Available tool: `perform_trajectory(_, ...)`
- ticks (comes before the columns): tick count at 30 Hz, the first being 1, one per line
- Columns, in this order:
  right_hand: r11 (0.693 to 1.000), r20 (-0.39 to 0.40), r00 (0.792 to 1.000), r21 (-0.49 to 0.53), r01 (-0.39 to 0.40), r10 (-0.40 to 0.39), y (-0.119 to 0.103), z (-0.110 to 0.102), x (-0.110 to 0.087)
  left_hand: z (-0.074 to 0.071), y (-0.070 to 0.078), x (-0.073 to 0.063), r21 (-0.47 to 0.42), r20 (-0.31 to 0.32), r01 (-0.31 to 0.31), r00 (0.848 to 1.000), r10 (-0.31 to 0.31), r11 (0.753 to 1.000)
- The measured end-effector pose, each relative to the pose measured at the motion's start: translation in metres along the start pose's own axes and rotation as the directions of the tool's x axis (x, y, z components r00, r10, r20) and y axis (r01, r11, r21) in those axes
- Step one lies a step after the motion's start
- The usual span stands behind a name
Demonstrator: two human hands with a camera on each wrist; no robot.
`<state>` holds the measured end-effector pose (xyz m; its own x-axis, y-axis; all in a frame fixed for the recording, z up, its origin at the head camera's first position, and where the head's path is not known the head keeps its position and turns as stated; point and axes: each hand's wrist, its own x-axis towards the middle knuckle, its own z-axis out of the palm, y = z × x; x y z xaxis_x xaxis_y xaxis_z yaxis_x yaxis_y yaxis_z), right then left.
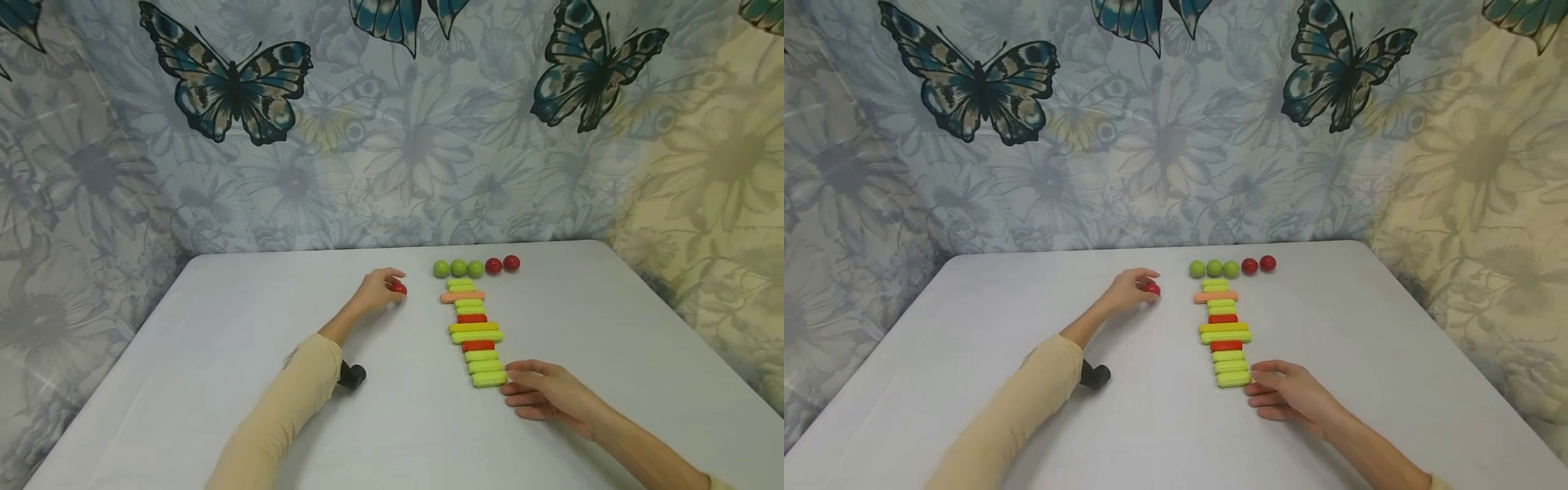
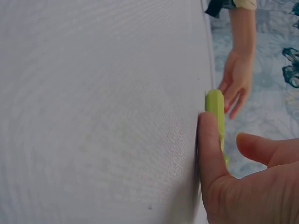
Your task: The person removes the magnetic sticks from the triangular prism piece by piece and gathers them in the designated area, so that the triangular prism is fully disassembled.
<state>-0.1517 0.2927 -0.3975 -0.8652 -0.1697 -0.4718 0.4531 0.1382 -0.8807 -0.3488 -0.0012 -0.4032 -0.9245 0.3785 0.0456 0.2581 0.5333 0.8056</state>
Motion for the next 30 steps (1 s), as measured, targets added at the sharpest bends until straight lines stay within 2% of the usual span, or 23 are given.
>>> perform_trajectory(6, 1.000, -0.005, 1.000, -0.003, -0.005, 0.005, 0.003, 0.001, 0.000, 0.017, 0.002, 0.023, 0.006, -0.028, 0.014, 1.000, -0.014, 1.000)
perform_trajectory(13, 1.000, -0.014, 1.000, -0.008, 0.007, -0.008, 0.003, 0.001, 0.001, 0.025, 0.007, 0.039, -0.020, -0.106, 0.027, 0.994, -0.029, 0.999)
perform_trajectory(21, 1.000, -0.026, 1.000, -0.024, 0.007, -0.008, 0.002, 0.002, 0.002, 0.032, 0.010, 0.047, -0.082, -0.162, 0.033, 0.986, -0.046, 0.996)
perform_trajectory(30, 1.000, -0.024, 1.000, -0.008, 0.007, -0.007, 0.003, 0.002, 0.001, 0.045, 0.018, 0.054, -0.095, -0.189, 0.043, 0.980, -0.061, 0.994)
